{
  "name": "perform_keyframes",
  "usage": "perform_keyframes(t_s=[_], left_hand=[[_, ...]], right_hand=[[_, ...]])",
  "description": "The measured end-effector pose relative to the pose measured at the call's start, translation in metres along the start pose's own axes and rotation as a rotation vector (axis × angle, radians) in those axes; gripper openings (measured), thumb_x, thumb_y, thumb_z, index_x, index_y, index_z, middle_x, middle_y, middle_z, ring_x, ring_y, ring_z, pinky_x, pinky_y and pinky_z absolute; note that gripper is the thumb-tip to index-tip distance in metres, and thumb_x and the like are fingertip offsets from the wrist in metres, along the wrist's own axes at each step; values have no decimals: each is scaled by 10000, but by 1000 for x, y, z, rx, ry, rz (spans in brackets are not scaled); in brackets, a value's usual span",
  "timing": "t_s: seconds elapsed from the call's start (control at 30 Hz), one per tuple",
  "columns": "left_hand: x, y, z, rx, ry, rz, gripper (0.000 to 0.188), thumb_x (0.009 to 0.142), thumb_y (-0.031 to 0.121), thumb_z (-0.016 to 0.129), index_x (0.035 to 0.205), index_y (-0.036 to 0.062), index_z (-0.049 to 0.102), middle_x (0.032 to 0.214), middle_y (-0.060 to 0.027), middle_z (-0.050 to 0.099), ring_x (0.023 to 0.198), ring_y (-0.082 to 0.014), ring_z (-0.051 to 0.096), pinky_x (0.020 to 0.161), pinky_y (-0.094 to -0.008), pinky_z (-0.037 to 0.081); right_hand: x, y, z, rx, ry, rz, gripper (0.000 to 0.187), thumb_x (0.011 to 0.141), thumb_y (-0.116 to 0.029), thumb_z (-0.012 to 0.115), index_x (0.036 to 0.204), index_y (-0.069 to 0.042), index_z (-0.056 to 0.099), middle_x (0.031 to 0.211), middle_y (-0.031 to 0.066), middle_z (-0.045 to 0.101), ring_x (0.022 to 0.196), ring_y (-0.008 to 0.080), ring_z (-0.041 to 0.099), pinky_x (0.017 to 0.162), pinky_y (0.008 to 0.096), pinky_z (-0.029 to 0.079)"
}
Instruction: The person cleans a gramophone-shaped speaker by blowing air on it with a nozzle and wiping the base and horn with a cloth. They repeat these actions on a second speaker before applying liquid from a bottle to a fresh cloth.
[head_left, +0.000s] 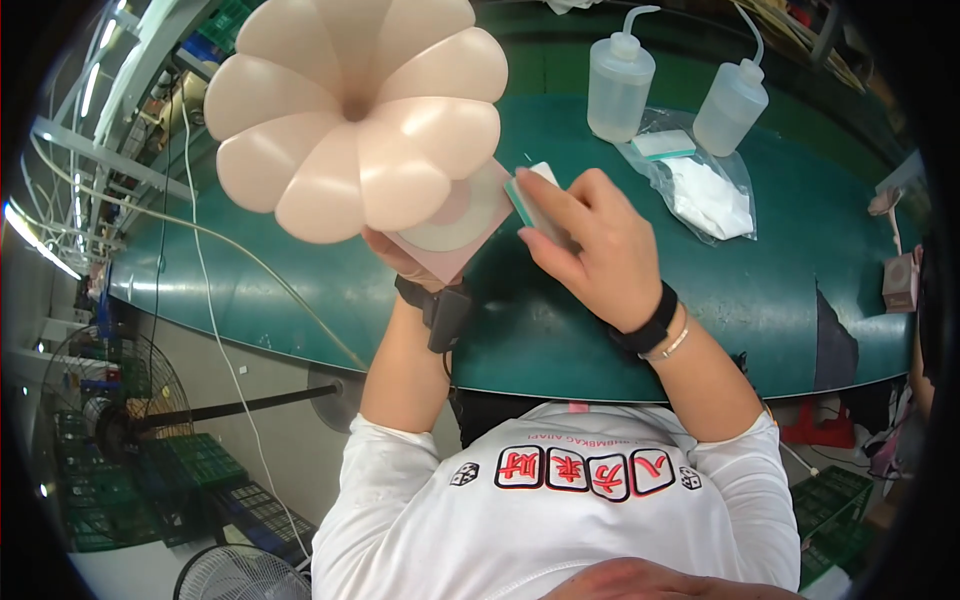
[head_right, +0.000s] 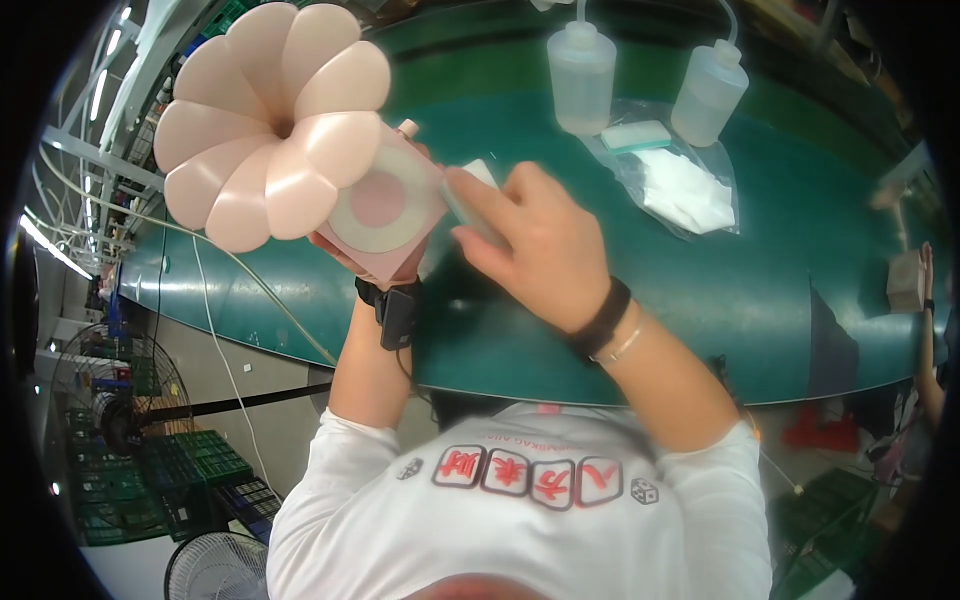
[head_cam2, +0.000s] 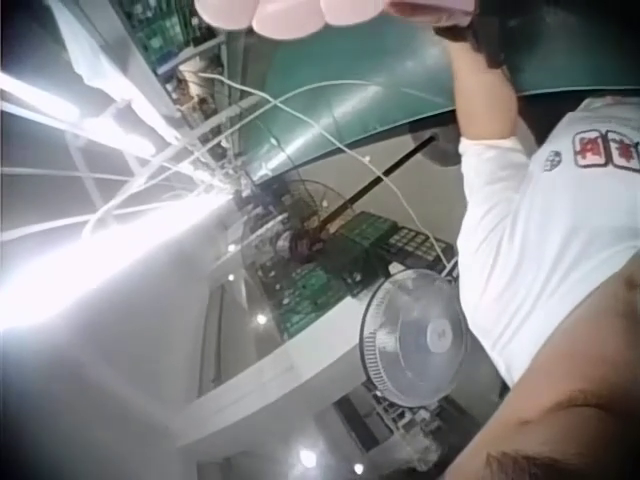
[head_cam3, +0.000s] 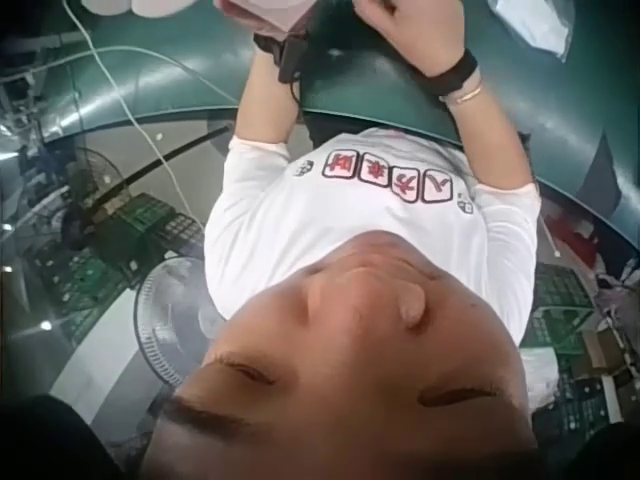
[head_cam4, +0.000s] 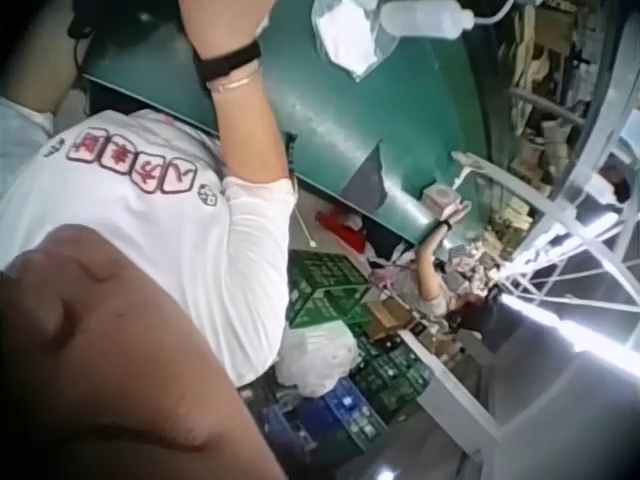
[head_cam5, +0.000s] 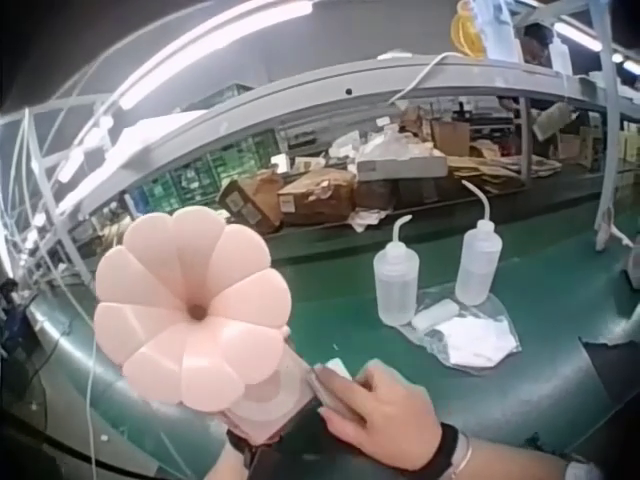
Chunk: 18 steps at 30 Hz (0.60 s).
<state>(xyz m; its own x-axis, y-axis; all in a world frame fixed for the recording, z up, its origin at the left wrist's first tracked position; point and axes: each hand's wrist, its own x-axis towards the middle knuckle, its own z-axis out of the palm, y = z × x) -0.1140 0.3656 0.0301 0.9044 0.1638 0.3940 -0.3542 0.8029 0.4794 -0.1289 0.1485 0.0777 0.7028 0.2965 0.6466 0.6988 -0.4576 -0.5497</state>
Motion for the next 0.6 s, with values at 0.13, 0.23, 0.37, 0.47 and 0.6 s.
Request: perform_keyframes(t_s=[0.13,0.23,0.37,0.47,0.6], left_hand=[[0,-1,11,-109,-50,-33,1064,690,656,760,1506,133,321,1491,-185,357,1362,-374,363,1121,-563,310],[-7,-4,19,-22,-3,19,1069,697,655,758,1516,135,309,1506,-183,350,1383,-385,340,1139,-563,300],[-8,-10,12,34,45,47,1080,703,657,754,1528,135,291,1528,-178,335,1407,-394,315,1161,-559,284],[-5,-6,12,39,11,32,1076,713,659,746,1532,135,285,1539,-175,328,1413,-395,312,1166,-558,283],[-6,-5,6,39,-37,7,1048,739,662,721,1533,137,284,1545,-176,327,1411,-392,324,1159,-560,295]], right_hand=[[-2,7,7,-44,10,-3,500,788,-126,735,1281,-120,650,819,93,487,688,256,526,601,344,452],[-3,11,8,14,98,-23,501,795,-137,733,1289,-132,649,816,100,477,681,252,523,599,346,453],[-6,6,15,-59,10,-60,493,810,-140,722,1296,-123,645,818,96,470,678,247,519,597,342,448],[-4,9,10,-16,92,27,485,812,-143,718,1293,-133,650,823,97,470,679,248,520,602,347,456],[-7,6,19,11,-32,21,482,816,-149,717,1292,-140,651,826,90,470,687,244,532,605,358,462]])
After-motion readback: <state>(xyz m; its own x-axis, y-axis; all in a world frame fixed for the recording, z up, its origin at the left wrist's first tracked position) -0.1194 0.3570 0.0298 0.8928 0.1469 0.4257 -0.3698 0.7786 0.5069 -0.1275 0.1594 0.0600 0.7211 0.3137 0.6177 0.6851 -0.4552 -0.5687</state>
